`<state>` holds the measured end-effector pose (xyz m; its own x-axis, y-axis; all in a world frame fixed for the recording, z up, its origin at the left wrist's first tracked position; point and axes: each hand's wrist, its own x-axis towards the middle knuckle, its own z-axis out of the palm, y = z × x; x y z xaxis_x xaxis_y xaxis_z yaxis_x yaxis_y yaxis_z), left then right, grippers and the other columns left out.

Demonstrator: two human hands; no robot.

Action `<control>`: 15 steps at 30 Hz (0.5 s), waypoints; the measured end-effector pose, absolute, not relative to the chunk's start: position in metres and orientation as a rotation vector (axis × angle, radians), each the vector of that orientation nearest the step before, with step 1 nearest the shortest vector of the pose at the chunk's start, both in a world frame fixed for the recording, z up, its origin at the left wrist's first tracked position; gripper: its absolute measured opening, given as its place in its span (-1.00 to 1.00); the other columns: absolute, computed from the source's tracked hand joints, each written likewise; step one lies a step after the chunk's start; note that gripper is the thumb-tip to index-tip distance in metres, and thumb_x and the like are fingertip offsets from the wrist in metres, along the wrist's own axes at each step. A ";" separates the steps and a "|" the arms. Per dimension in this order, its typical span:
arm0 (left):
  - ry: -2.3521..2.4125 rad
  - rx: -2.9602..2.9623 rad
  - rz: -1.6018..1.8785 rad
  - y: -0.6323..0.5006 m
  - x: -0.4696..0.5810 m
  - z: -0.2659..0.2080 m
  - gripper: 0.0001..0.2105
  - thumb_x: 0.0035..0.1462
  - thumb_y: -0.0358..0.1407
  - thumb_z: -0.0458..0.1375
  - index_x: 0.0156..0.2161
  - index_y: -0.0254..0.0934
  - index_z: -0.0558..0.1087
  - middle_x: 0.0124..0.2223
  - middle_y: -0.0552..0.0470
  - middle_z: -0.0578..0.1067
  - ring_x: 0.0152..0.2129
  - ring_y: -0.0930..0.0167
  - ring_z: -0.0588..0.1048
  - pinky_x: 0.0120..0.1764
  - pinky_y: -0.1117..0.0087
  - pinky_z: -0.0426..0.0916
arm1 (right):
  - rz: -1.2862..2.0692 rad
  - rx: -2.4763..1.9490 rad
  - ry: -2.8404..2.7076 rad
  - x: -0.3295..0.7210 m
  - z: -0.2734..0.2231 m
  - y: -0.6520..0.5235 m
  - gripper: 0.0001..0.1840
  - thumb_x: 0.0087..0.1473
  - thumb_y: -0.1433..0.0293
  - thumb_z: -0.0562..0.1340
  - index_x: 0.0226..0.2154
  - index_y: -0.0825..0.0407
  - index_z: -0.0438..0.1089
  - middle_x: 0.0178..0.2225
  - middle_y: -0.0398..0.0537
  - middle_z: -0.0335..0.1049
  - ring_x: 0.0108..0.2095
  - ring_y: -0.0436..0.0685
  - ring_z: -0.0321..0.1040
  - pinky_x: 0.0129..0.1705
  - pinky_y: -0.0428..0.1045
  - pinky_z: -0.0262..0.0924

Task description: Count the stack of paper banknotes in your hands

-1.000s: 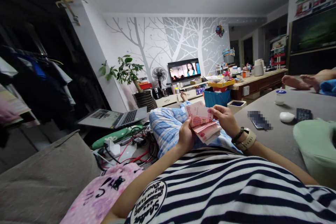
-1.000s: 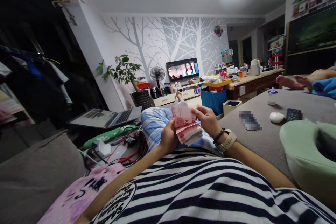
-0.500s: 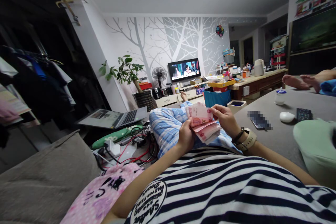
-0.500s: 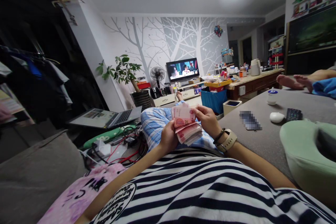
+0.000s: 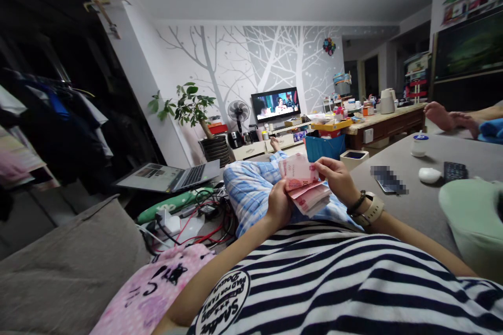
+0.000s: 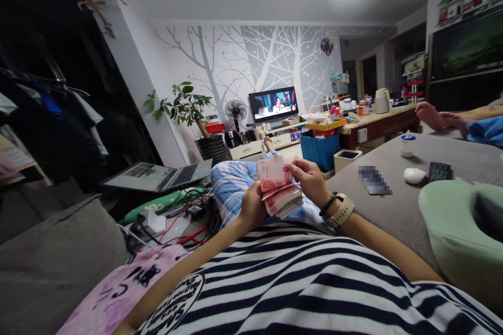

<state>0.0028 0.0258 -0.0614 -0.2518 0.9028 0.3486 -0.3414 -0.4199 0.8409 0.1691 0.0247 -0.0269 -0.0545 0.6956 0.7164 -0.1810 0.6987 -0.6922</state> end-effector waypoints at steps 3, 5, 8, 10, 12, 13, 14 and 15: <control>0.886 1.153 1.796 0.024 0.001 -0.062 -0.85 -0.02 -0.28 0.19 -0.52 -0.27 0.54 -0.43 -0.02 0.57 -0.39 0.29 0.48 -0.20 0.26 0.40 | 0.742 -0.451 -1.469 0.169 -0.026 0.025 -0.46 0.02 -0.10 0.32 -0.61 -0.01 0.32 -0.61 -0.21 0.15 -0.53 0.02 0.03 -0.44 -0.02 0.04; 0.851 1.133 1.776 0.023 0.001 -0.061 -0.85 -0.03 -0.27 0.18 -0.52 -0.28 0.54 -0.44 -0.01 0.55 -0.43 0.32 0.46 -0.22 0.27 0.39 | 0.739 -0.452 -1.471 0.169 -0.026 0.025 -0.46 0.02 -0.10 0.31 -0.61 -0.01 0.31 -0.61 -0.21 0.15 -0.53 0.02 0.03 -0.44 -0.02 0.04; 0.791 1.078 1.744 0.021 0.003 -0.059 -0.87 -0.06 -0.27 0.19 -0.53 -0.26 0.51 -0.48 0.01 0.52 -0.43 0.32 0.47 -0.19 0.25 0.41 | 0.737 -0.452 -1.469 0.169 -0.026 0.024 -0.46 0.03 -0.11 0.31 -0.61 -0.02 0.30 -0.61 -0.20 0.14 -0.52 0.02 0.03 -0.44 -0.02 0.05; 0.763 1.046 1.730 0.020 0.005 -0.058 -0.87 -0.07 -0.27 0.19 -0.56 -0.24 0.49 -0.51 0.00 0.51 -0.37 0.26 0.51 -0.15 0.22 0.42 | 0.744 -0.449 -1.467 0.169 -0.025 0.023 -0.47 0.03 -0.10 0.31 -0.61 -0.02 0.31 -0.60 -0.20 0.14 -0.52 0.02 0.03 -0.45 -0.02 0.04; 0.749 1.037 1.721 0.019 0.006 -0.057 -0.87 -0.07 -0.27 0.18 -0.56 -0.23 0.48 -0.52 -0.02 0.52 -0.29 0.19 0.55 -0.11 0.18 0.43 | 0.752 -0.439 -1.461 0.169 -0.025 0.023 -0.48 0.03 -0.08 0.32 -0.60 -0.01 0.32 -0.60 -0.20 0.15 -0.52 0.02 0.03 -0.45 -0.02 0.03; 0.750 1.040 1.721 0.019 0.007 -0.057 -0.87 -0.07 -0.27 0.19 -0.56 -0.22 0.48 -0.51 -0.03 0.53 -0.25 0.16 0.56 -0.09 0.17 0.43 | 0.753 -0.433 -1.458 0.169 -0.025 0.023 -0.48 0.03 -0.08 0.32 -0.60 -0.01 0.33 -0.60 -0.20 0.15 -0.52 0.02 0.04 -0.45 -0.02 0.02; 0.754 1.050 1.725 0.019 0.007 -0.057 -0.87 -0.07 -0.26 0.20 -0.56 -0.22 0.48 -0.50 -0.04 0.54 -0.22 0.13 0.56 -0.08 0.15 0.44 | 0.750 -0.428 -1.456 0.169 -0.026 0.023 -0.48 0.03 -0.08 0.32 -0.60 -0.01 0.33 -0.60 -0.20 0.16 -0.53 0.02 0.04 -0.45 -0.02 0.02; 0.760 1.064 1.725 0.019 0.006 -0.057 -0.87 -0.07 -0.25 0.22 -0.56 -0.21 0.48 -0.48 -0.06 0.55 -0.18 0.11 0.57 -0.06 0.13 0.44 | 0.744 -0.427 -1.454 0.169 -0.026 0.024 -0.48 0.03 -0.08 0.32 -0.61 -0.01 0.32 -0.61 -0.21 0.16 -0.53 0.01 0.04 -0.45 -0.02 0.02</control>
